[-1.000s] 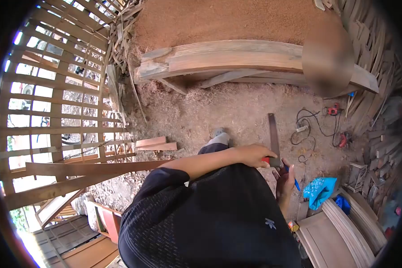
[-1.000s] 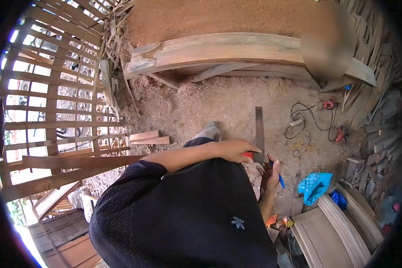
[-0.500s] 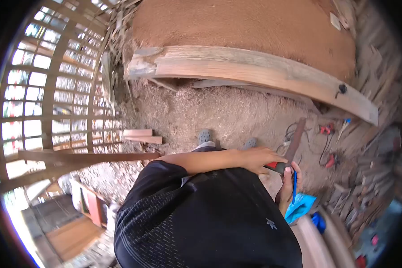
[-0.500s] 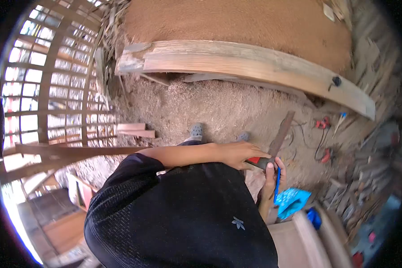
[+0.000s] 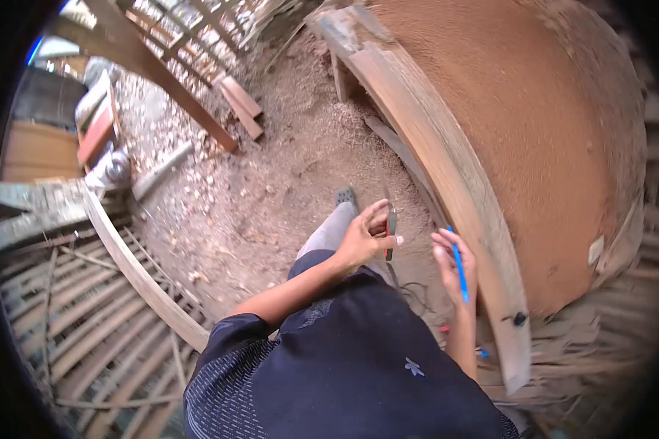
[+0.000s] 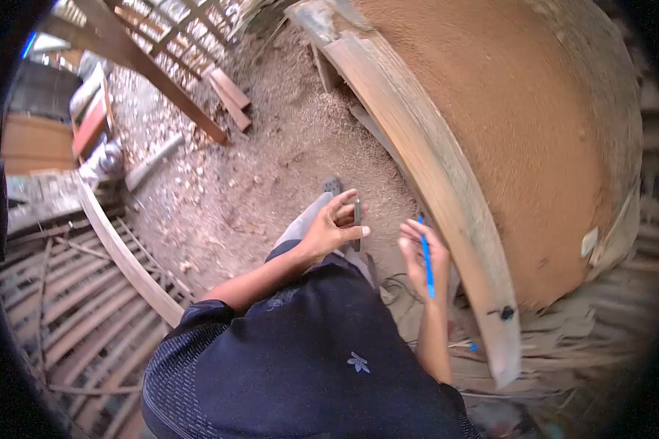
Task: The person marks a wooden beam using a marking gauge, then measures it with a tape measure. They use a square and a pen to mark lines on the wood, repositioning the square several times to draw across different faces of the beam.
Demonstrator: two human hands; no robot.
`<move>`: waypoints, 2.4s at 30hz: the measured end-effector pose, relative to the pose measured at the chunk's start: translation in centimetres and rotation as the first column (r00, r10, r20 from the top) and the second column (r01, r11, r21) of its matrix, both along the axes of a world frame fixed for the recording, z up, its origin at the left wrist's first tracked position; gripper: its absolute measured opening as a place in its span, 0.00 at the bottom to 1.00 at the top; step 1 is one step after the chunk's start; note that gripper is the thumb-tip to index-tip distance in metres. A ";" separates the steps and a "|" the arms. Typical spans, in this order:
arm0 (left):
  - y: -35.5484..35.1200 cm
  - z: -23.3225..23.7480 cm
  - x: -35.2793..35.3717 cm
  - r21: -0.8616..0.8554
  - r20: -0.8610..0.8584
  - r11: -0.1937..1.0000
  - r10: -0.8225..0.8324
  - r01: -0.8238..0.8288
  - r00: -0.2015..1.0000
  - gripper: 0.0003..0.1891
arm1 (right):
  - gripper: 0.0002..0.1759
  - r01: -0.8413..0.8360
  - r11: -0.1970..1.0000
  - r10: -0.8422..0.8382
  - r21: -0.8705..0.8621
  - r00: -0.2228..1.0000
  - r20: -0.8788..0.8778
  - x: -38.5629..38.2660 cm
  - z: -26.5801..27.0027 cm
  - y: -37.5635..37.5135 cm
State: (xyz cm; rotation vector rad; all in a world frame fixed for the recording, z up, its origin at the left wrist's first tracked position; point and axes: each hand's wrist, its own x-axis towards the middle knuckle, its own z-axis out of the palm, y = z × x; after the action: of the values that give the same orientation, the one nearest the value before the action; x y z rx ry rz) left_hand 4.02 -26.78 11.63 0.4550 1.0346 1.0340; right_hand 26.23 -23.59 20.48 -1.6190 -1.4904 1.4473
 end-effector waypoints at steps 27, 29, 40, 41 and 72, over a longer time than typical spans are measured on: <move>17.1 -12.7 9.1 0.207 -0.331 0.806 0.591 -0.555 0.735 0.48 | 0.08 -0.599 0.798 0.497 0.058 0.711 0.497 -10.1 -12.5 25.5; 17.2 -13.2 9.7 0.136 -0.201 0.772 0.635 -0.621 0.746 0.47 | 0.09 -0.637 0.770 0.483 0.019 0.602 0.636 -10.2 -12.6 25.5; 17.2 -13.6 9.8 0.177 -0.241 0.759 0.651 -0.626 0.720 0.46 | 0.09 -0.645 0.743 0.406 0.178 0.646 0.646 -9.0 -14.1 24.8; 17.2 -13.6 9.9 0.181 -0.239 0.753 0.658 -0.633 0.715 0.46 | 0.09 -0.635 0.753 0.403 0.169 0.649 0.645 -9.0 -14.1 24.8; 17.1 -13.7 9.8 0.196 -0.230 0.735 0.677 -0.649 0.699 0.47 | 0.21 -0.752 0.642 0.569 0.151 0.600 0.563 -11.5 -10.2 28.0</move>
State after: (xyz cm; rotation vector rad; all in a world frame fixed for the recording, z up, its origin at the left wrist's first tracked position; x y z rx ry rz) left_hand 13.84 -9.68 -2.03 0.3120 1.4712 1.7163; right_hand 14.69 4.45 10.32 -1.2334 -2.7162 0.9829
